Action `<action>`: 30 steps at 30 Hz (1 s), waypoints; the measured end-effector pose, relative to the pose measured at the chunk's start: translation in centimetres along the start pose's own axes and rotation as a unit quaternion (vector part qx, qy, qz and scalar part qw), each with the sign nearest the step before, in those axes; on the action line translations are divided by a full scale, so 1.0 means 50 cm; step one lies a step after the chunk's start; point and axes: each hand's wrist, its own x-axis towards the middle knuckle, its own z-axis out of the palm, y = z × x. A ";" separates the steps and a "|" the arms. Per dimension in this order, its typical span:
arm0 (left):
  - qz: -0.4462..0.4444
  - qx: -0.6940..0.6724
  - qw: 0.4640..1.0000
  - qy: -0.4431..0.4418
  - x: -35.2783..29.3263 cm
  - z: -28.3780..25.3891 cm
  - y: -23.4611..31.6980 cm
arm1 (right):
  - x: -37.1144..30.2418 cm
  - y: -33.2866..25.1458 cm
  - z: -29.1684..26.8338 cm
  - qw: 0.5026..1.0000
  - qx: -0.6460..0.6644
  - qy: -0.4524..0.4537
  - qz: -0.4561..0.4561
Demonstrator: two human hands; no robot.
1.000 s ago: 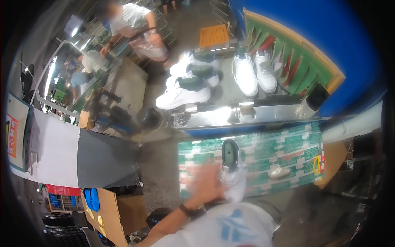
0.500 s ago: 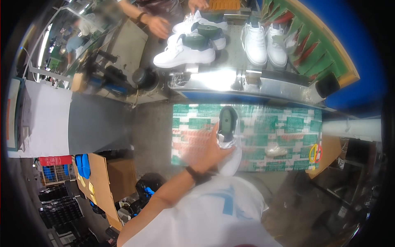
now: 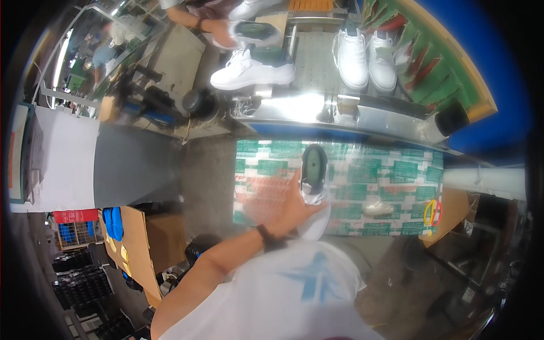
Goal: Apply adhesive or cleaning solution to shoe uppers and assemble shoe components at a factory workstation.
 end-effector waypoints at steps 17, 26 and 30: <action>0.017 0.215 0.976 0.042 -0.026 -0.148 0.014 | 0.039 -0.041 -0.061 0.990 0.093 -0.096 0.050; -0.026 0.187 0.971 0.149 -0.006 -0.139 0.002 | 0.044 -0.065 -0.085 0.978 0.140 -0.128 0.085; -0.086 0.103 0.985 0.108 0.034 -0.219 0.046 | 0.061 -0.075 -0.114 0.974 0.158 -0.130 0.093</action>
